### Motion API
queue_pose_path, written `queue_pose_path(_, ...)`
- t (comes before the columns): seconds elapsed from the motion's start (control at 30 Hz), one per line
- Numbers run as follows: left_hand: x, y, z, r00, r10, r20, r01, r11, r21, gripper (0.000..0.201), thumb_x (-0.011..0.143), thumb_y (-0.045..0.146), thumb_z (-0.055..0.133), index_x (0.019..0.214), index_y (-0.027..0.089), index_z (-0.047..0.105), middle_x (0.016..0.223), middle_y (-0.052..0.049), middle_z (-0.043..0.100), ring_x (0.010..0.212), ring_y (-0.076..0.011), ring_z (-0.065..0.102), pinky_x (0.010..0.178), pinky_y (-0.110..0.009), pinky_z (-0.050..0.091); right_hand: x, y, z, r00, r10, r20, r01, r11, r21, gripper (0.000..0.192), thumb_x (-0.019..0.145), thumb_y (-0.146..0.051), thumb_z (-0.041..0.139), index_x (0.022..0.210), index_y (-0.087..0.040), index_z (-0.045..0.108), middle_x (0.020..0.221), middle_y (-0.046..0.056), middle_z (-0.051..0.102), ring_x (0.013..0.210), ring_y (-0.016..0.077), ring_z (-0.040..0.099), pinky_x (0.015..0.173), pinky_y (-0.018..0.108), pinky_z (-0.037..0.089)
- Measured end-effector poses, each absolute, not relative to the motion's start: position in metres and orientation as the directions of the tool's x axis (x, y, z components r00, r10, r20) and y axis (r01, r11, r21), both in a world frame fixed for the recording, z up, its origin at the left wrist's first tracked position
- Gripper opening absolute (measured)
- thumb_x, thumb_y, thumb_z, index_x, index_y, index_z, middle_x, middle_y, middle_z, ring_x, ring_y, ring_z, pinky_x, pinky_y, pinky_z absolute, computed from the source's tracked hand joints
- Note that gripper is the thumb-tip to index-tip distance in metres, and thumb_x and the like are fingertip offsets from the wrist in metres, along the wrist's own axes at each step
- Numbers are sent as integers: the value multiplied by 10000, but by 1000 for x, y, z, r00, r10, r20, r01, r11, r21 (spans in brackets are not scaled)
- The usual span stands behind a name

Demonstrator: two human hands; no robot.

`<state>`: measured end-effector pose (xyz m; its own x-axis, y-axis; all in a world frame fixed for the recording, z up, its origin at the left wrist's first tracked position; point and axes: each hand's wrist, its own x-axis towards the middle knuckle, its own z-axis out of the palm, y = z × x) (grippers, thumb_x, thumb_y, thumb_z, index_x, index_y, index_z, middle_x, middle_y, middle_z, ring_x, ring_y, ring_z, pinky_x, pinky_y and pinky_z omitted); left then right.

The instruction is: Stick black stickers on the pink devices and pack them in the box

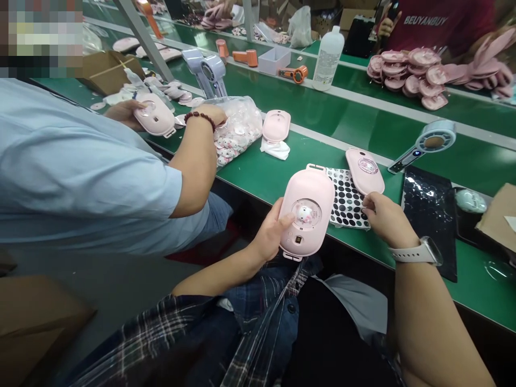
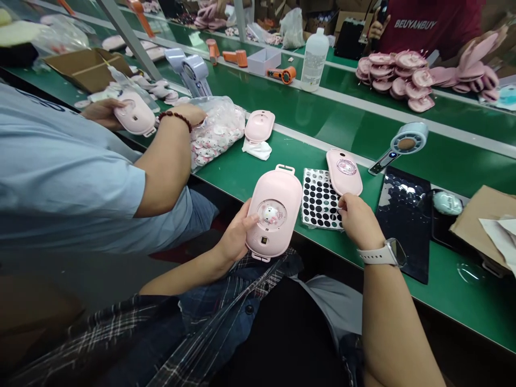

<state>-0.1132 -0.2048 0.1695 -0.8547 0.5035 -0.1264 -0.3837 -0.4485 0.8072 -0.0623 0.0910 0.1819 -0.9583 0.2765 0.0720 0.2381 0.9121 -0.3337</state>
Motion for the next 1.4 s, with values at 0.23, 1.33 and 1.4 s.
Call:
queue_pose_path(0.23,-115,-201,163,-883,460,-97,-301,-395,868,517,798,541,832,1120,181,649,1086,-61,706,967,-200,655,887,-315,525,-52,90,192,-945,324,53,273,864,-422,62,779,-215,572,798,-247,522,814,67,664,714,247,583,683,348,413)
queue_pose_path(1.33,-111,-197,160,-838,513,-188,-411,-364,836,566,797,532,826,1178,176,608,1157,-86,726,1050,-251,677,939,-383,540,-22,84,156,-870,77,487,-84,950,-299,117,930,-135,514,895,-234,566,872,82,643,858,269,590,798,414,509)
queue_pose_path(1.4,-110,-198,160,-829,528,-181,-426,-389,817,565,798,510,818,1200,183,593,1163,-79,717,1064,-254,668,939,-386,539,-18,80,162,-812,272,516,18,896,-444,38,907,-222,603,934,-232,579,877,60,646,846,254,617,810,421,520)
